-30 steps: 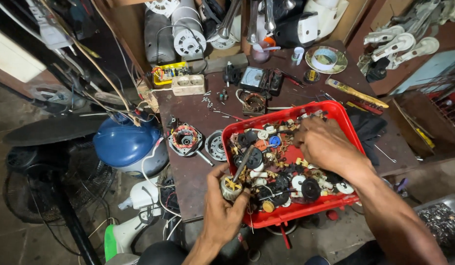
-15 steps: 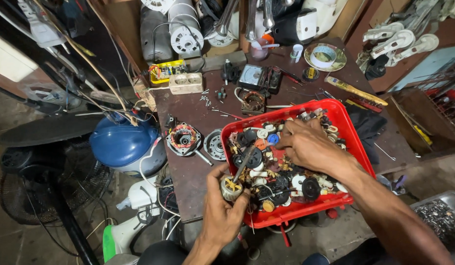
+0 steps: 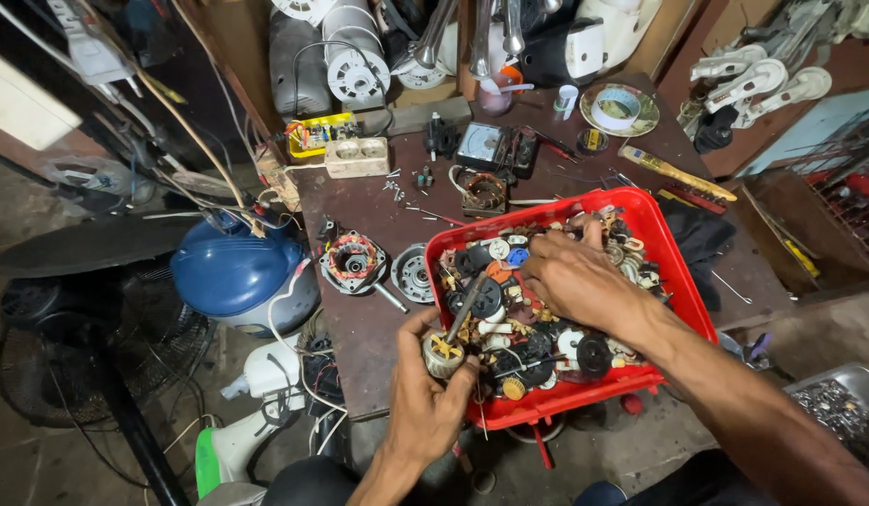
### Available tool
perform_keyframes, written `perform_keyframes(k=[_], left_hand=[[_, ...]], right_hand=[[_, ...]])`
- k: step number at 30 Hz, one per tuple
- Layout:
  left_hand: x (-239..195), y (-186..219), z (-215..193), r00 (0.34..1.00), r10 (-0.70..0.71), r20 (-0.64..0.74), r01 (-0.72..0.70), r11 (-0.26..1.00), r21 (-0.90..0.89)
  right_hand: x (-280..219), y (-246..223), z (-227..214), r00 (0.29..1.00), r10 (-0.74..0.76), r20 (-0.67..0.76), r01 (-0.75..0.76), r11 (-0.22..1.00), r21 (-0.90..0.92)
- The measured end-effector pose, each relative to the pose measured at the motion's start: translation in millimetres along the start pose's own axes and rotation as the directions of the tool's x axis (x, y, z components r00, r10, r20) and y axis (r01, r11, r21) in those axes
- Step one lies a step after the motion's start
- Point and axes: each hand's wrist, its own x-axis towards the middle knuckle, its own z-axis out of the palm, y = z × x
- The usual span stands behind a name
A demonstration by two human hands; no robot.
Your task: The person selects small parts from a red tray, attaches a spring to a motor rotor, applies lubricant with a brush, and inserts the rotor into a stator housing. The person then fits a metal end cap onto the stator to complete the assembly.
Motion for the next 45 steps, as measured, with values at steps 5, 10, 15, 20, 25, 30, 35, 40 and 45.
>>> perform_keyframes(k=[5,10,15,20,25,30,35,40,45], left_hand=[[0.3,-2.6,-1.6,1.0,0.013,0.013,-0.012,0.999,-0.048],[3.0,-14.9,-0.5,0.998,0.055,0.007,-0.051,0.964,-0.261],[3.5,-15.4,-0.8,0.999,0.028,-0.04,-0.038,0.961,-0.275],[4.3,-16.2,-1.1,0.998,0.036,-0.046,-0.047,0.963,-0.264],[4.0,-16.5,-1.9,0.999,0.033,-0.04,-0.043,0.952,-0.303],[3.1,-17.9,-2.6,0.999,-0.001,-0.041,-0.013,0.941,-0.337],[2.9,-20.7,-3.7,0.998,0.006,-0.069,-0.028,0.948,-0.317],[11.9,-30.1,-6.8,0.988,0.126,-0.091,-0.15,0.919,-0.364],[34.8,10.1,4.7,0.974,-0.135,-0.184,-0.002,0.803,-0.596]], right_hand=[[-0.4,-4.1,-8.8,0.993,0.067,0.093,-0.073,0.995,0.066],[2.8,7.4,17.3,0.998,0.04,-0.042,-0.029,0.974,0.226],[1.9,-14.5,5.4,0.994,0.078,0.076,-0.106,0.837,0.537],[4.6,-24.0,-7.6,0.988,0.106,0.113,-0.149,0.85,0.506],[7.7,-32.7,-14.8,0.979,0.149,0.137,-0.198,0.851,0.486],[6.8,-37.0,-17.2,0.977,0.171,0.129,-0.213,0.837,0.505],[8.3,-32.8,-12.5,0.97,0.2,0.137,-0.242,0.789,0.565],[4.5,-13.2,-4.0,0.941,0.302,0.153,-0.321,0.654,0.685],[6.5,-1.5,-7.1,0.924,0.144,-0.354,0.33,0.163,0.93]])
